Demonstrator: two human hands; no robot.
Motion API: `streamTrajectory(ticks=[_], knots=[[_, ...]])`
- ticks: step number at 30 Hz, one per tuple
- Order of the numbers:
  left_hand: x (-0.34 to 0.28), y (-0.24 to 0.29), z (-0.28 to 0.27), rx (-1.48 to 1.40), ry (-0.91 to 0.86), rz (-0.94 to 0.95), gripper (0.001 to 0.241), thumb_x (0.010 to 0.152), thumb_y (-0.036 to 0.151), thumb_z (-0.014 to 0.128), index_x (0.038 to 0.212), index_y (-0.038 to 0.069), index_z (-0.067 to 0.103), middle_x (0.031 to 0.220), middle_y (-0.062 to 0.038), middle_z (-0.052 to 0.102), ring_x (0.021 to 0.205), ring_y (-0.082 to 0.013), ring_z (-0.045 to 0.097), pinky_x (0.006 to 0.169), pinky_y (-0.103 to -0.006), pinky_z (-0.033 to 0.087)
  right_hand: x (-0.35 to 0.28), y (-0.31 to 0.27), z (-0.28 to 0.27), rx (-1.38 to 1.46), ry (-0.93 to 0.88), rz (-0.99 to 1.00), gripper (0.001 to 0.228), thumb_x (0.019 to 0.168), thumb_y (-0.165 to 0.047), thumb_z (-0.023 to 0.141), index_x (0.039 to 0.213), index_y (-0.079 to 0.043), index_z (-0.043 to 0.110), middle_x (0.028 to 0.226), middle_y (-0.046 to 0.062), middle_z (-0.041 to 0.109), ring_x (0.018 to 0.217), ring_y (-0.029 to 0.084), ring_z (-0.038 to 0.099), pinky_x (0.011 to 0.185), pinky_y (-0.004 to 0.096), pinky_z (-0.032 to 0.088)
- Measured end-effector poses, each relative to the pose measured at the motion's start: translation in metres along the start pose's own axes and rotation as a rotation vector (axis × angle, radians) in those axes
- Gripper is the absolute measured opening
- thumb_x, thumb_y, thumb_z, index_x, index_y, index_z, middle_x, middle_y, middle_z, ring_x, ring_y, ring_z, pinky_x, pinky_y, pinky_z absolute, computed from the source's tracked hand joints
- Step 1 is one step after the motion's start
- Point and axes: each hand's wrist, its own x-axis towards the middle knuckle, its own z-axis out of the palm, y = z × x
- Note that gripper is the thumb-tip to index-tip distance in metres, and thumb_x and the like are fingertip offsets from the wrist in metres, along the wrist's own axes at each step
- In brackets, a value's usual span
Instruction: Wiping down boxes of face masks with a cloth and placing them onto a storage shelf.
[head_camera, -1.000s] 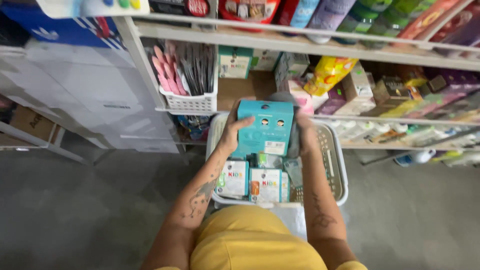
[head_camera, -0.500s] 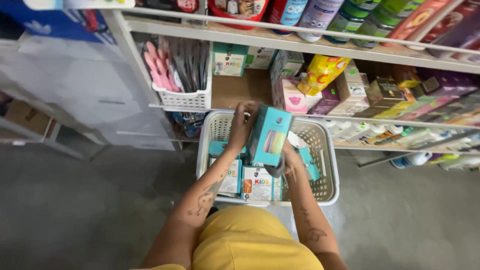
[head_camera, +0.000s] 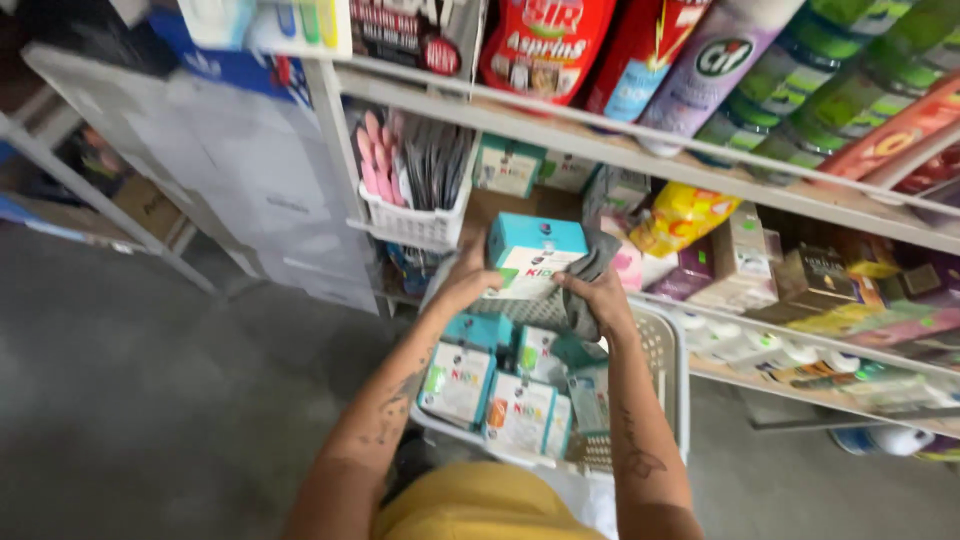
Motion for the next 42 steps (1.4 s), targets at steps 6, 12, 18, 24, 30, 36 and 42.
streamTrajectory(ticks=[6, 12, 18, 24, 30, 36, 42], knots=[[0.086, -0.07, 0.031, 0.103, 0.187, 0.079, 0.084, 0.085, 0.018, 0.061, 0.152, -0.015, 0.024, 0.154, -0.044, 0.023, 0.148, -0.0528, 0.018, 0.124, -0.0577, 0.014, 0.042, -0.011, 0.025, -0.081, 0.022, -0.005, 0.065, 0.068, -0.008, 0.094, 0.123, -0.005, 0.062, 0.104, 0.013, 0.068, 0.101, 0.028, 0.065, 0.094, 0.05, 0.05], [0.158, -0.145, 0.062, 0.092, 0.271, -0.114, 0.071, 0.099, 0.032, 0.058, 0.146, -0.012, 0.03, 0.145, -0.04, 0.041, 0.138, -0.0488, 0.041, 0.116, -0.0561, 0.035, 0.104, 0.059, 0.046, -0.03, 0.094, 0.061, 0.032, 0.072, -0.006, 0.088, 0.1, -0.007, 0.072, 0.086, 0.009, 0.072, 0.081, 0.022, 0.069, 0.078, 0.04, 0.054], [0.185, -0.162, 0.082, -0.538, 0.404, -0.392, 0.069, 0.093, 0.044, 0.069, 0.144, 0.004, 0.045, 0.146, -0.025, 0.045, 0.13, -0.0398, 0.054, 0.107, -0.047, 0.048, 0.161, 0.151, 0.065, -0.069, 0.125, 0.069, 0.038, 0.071, -0.009, 0.089, 0.105, -0.004, 0.072, 0.096, 0.014, 0.072, 0.093, 0.026, 0.066, 0.085, 0.045, 0.051], [0.182, -0.118, 0.055, -1.057, 0.394, -0.419, 0.072, 0.098, 0.041, 0.066, 0.146, -0.001, 0.032, 0.146, -0.025, 0.031, 0.131, -0.0401, 0.046, 0.112, -0.0431, 0.044, 0.2, 0.175, 0.084, -0.154, 0.208, 0.065, 0.067, 0.066, -0.028, 0.097, 0.123, -0.007, 0.068, 0.119, 0.019, 0.071, 0.12, 0.035, 0.063, 0.102, 0.051, 0.048], [0.189, -0.086, 0.034, -1.048, 0.317, -0.431, 0.087, 0.103, 0.055, 0.049, 0.158, 0.0, 0.01, 0.162, -0.034, 0.007, 0.147, -0.0491, 0.025, 0.123, -0.0503, 0.029, 0.205, 0.151, 0.093, -0.176, 0.284, 0.027, 0.062, 0.07, -0.028, 0.095, 0.122, -0.007, 0.068, 0.12, 0.018, 0.071, 0.122, 0.033, 0.063, 0.103, 0.049, 0.048], [0.193, -0.074, 0.027, -0.999, 0.323, -0.45, 0.096, 0.1, 0.059, 0.05, 0.159, -0.001, 0.003, 0.163, -0.032, 0.002, 0.147, -0.0478, 0.025, 0.121, -0.0486, 0.032, 0.208, 0.154, 0.096, -0.2, 0.325, 0.059, 0.055, 0.075, -0.025, 0.089, 0.123, -0.006, 0.068, 0.122, 0.021, 0.071, 0.127, 0.038, 0.059, 0.104, 0.054, 0.047], [0.205, -0.095, 0.031, -1.005, 0.348, -0.487, 0.098, 0.099, 0.057, 0.054, 0.159, -0.003, 0.005, 0.163, -0.032, 0.005, 0.147, -0.0463, 0.027, 0.119, -0.0464, 0.037, 0.212, 0.158, 0.087, -0.227, 0.323, 0.051, 0.055, 0.074, -0.027, 0.09, 0.123, -0.012, 0.069, 0.123, 0.014, 0.072, 0.127, 0.031, 0.06, 0.107, 0.051, 0.047]])
